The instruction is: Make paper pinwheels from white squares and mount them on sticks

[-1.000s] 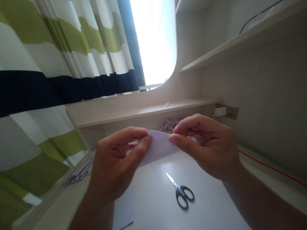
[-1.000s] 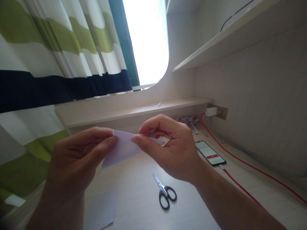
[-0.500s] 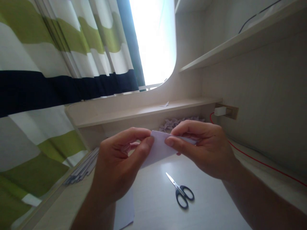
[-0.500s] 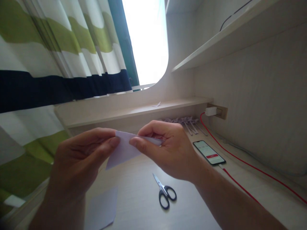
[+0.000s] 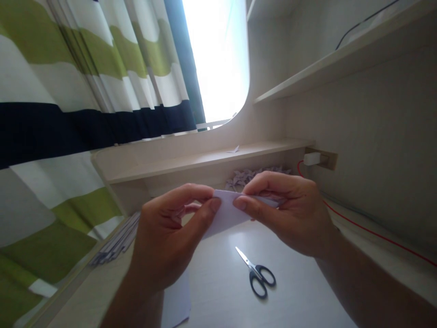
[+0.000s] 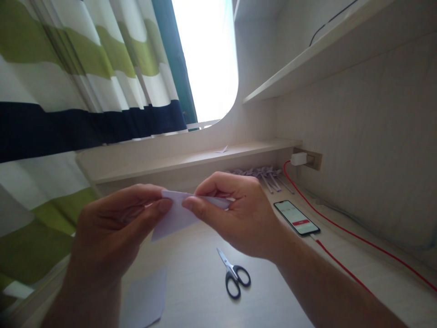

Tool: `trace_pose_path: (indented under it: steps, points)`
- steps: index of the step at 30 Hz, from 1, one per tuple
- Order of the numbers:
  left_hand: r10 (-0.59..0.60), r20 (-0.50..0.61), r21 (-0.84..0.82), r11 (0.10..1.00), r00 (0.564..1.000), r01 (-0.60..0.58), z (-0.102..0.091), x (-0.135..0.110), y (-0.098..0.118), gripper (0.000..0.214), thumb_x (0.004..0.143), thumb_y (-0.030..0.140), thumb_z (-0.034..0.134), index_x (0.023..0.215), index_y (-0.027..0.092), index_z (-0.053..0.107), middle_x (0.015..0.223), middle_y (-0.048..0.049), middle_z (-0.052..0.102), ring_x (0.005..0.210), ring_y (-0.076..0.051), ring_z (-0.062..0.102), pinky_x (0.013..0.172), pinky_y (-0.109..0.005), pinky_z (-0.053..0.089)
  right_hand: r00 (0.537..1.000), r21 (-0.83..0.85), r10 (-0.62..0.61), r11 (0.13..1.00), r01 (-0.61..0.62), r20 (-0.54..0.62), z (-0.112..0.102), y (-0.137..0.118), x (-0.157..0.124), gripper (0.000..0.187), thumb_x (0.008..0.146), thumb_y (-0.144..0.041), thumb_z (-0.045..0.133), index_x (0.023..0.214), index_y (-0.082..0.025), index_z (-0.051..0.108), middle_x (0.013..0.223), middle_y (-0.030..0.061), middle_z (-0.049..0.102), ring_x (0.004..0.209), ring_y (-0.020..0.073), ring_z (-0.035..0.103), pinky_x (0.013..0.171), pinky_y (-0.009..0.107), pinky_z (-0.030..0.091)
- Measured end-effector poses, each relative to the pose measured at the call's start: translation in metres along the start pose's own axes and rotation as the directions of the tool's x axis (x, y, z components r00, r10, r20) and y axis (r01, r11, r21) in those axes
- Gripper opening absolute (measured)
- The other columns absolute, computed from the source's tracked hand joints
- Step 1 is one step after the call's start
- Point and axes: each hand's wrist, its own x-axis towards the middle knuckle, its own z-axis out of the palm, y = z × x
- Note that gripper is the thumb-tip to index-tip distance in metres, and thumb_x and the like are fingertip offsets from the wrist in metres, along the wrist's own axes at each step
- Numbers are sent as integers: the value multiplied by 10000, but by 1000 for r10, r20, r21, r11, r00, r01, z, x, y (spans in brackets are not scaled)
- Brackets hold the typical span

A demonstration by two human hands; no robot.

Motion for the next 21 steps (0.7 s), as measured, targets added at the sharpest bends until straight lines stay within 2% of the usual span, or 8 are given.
trace_pose_path:
  steps: [4,9,14,21]
  points:
    - [3,-123,-62,998,992,-11,2,-2,-5,190,851,142,811,936,310,833,813,46,796,671,-96,728,567,-129,576,996,93,81,993,-77,-49,-2,1,0,165,866,-345,844,931,-209,778,798,19,765,645,145,701,546,231,566]
    - [75,-280,-97,990,957,-106,5,-2,-10,217,838,127,829,957,308,844,817,49,797,674,-77,719,593,-114,567,989,273,141,954,-125,-38,-4,0,3,148,850,-292,860,918,-183,785,714,17,765,604,133,718,557,205,598]
    - [90,-279,-112,986,956,-126,6,0,-9,232,835,105,825,948,305,849,831,39,800,686,-82,718,610,-132,572,990,353,131,930,-103,-54,-2,1,5,137,834,-236,874,930,-191,788,751,7,786,629,115,737,598,185,619]
    - [58,-251,-154,983,966,-99,7,2,-11,190,826,128,835,932,285,846,834,19,795,686,-107,717,586,-169,578,988,342,130,935,-94,-84,-1,2,3,106,853,-274,862,908,-216,792,735,7,786,622,132,743,600,221,633]
